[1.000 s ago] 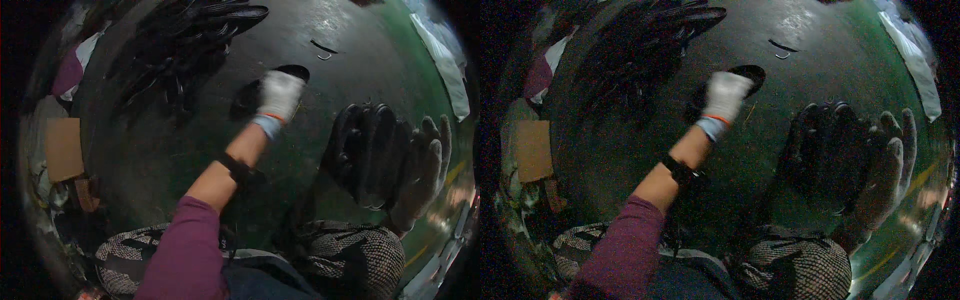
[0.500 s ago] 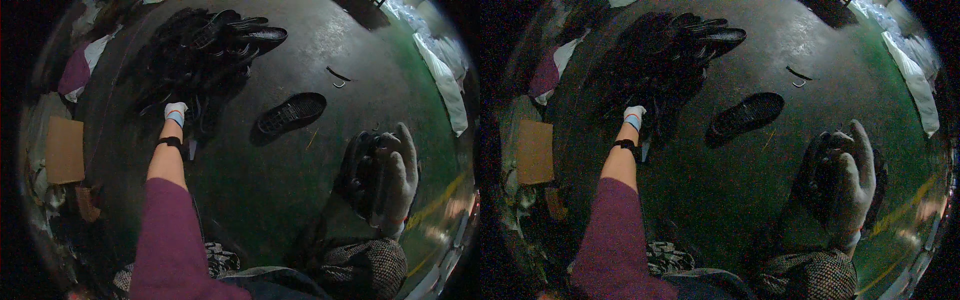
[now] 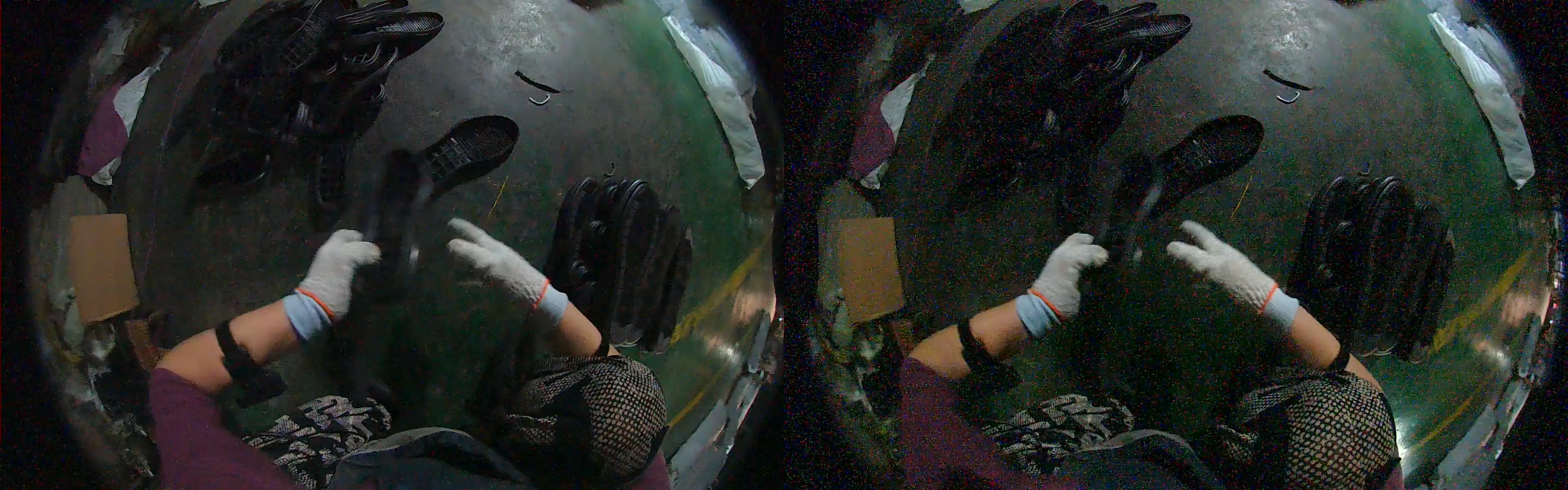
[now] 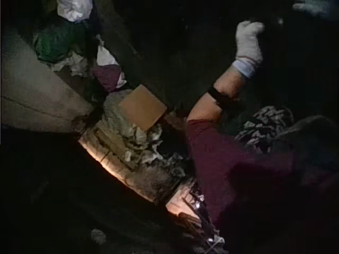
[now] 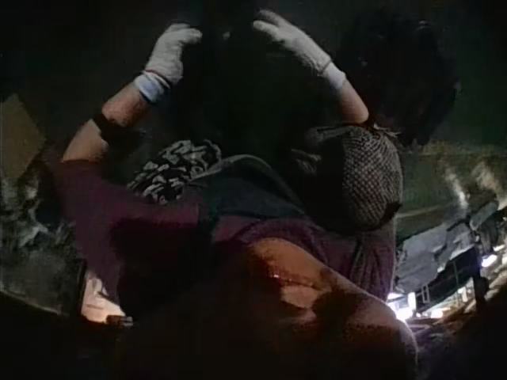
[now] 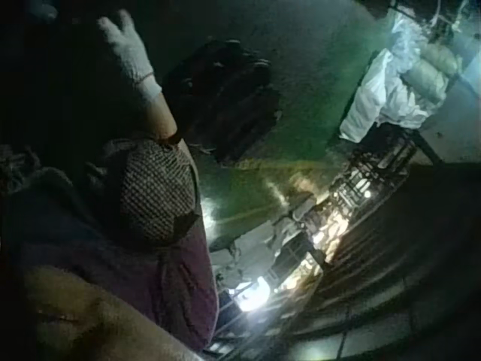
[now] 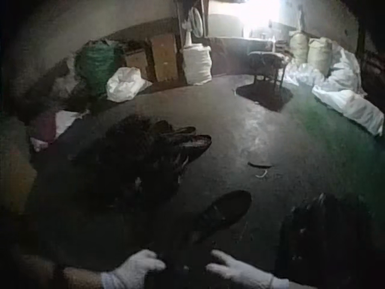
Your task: The recorder is sorting and stacking black shoe soles on a factory floor.
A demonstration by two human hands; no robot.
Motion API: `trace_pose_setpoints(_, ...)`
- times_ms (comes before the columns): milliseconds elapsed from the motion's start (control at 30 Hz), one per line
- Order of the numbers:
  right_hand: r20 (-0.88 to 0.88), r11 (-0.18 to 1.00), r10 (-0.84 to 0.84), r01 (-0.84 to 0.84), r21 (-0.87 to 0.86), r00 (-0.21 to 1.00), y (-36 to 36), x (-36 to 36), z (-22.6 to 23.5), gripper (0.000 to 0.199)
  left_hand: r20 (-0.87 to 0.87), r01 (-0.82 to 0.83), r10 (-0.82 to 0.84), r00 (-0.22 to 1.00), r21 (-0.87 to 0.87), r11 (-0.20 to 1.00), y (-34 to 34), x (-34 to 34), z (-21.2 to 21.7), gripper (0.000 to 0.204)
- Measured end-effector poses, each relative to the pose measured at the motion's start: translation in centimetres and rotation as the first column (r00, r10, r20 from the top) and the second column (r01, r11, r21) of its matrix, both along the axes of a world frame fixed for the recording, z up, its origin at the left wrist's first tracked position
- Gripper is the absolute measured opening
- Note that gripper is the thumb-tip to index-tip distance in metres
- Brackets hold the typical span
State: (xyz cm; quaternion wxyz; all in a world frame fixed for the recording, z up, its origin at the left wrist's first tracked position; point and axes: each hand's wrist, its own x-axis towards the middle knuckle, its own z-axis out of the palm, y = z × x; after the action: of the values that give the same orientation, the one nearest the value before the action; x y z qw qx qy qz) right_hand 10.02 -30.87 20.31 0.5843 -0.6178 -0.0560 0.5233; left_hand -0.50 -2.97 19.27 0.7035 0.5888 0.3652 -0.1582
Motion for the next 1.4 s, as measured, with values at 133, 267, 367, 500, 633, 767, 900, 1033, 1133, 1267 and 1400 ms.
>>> trace_pose_setpoints(133, 0.321, 0.963, 0.157, -0.073, -0.259, 0.934, -0.8, -1.3, -3.2, 0.037, 0.257, 0.339, -0.497, 0.829, 0.476, 0.812, -0.9, 3.4, -3.0, 0.031)
trace_pose_setpoints(267, 0.897, 0.958, -0.116, 0.286, -0.012, 0.426, -3.0, 0.5, -7.9, 0.016, -0.008, 0.044, -0.426, 0.905, 0.996, 0.074, 8.3, 7.8, -12.2, 0.038)
trace_pose_setpoints(367, 0.930, 0.952, -0.114, 0.306, 0.002, 0.349, -3.4, 2.3, -5.2, 0.014, -0.289, 0.193, 0.226, 0.930, 0.910, 0.366, 9.1, 11.5, -11.2, 0.051)
trace_pose_setpoints(500, 0.632, 0.926, -0.338, 0.366, 0.091, 0.697, -7.9, 5.2, -1.6, 0.035, -0.360, 0.253, 0.155, 0.920, 0.848, 0.465, 4.9, 15.4, -11.4, 0.065)
trace_pose_setpoints(633, -0.410, 0.484, -0.595, 0.716, 0.503, 0.691, -11.0, 4.2, 0.5, 0.068, -0.169, 0.006, 0.109, 0.980, 0.565, 0.825, 10.5, 14.1, -12.1, 0.050)
trace_pose_setpoints(767, -0.548, 0.387, -0.415, 0.686, 0.616, 0.726, -6.6, 5.1, 5.7, 0.076, -0.107, -0.442, 0.430, 0.897, -0.142, 0.886, 4.3, 14.1, -12.1, 0.019)
trace_pose_setpoints(900, -0.208, 0.498, -0.674, 0.644, 0.581, 0.708, -8.3, 6.6, 7.7, 0.072, -0.042, -0.491, 0.510, 0.859, -0.344, 0.800, -5.9, 14.7, -8.6, 0.013)
trace_pose_setpoints(1033, 0.111, 0.630, -0.723, 0.585, 0.511, 0.682, -5.0, 6.1, 8.8, 0.063, 0.172, -0.339, 0.450, 0.876, -0.444, 0.830, -9.1, 10.8, -9.0, 0.012)
trace_pose_setpoints(1133, 0.632, 0.721, -0.682, 0.484, 0.496, 0.369, -3.2, 6.1, 7.2, 0.062, 0.379, -0.228, 0.392, 0.838, -0.410, 0.883, -14.5, 11.4, -5.5, 0.018)
trace_pose_setpoints(1267, 0.998, 0.879, 0.051, 0.476, -0.027, -0.037, -2.8, 5.8, 7.2, 0.074, 0.372, -0.097, 0.495, 0.785, -0.715, 0.692, -15.8, 12.0, -0.9, 0.041)
trace_pose_setpoints(1400, 0.955, 0.798, 0.281, 0.529, -0.289, 0.096, -3.7, 5.6, 6.1, 0.067, 0.439, -0.075, 0.420, 0.794, -0.615, 0.785, -18.9, 13.2, 2.0, 0.057)
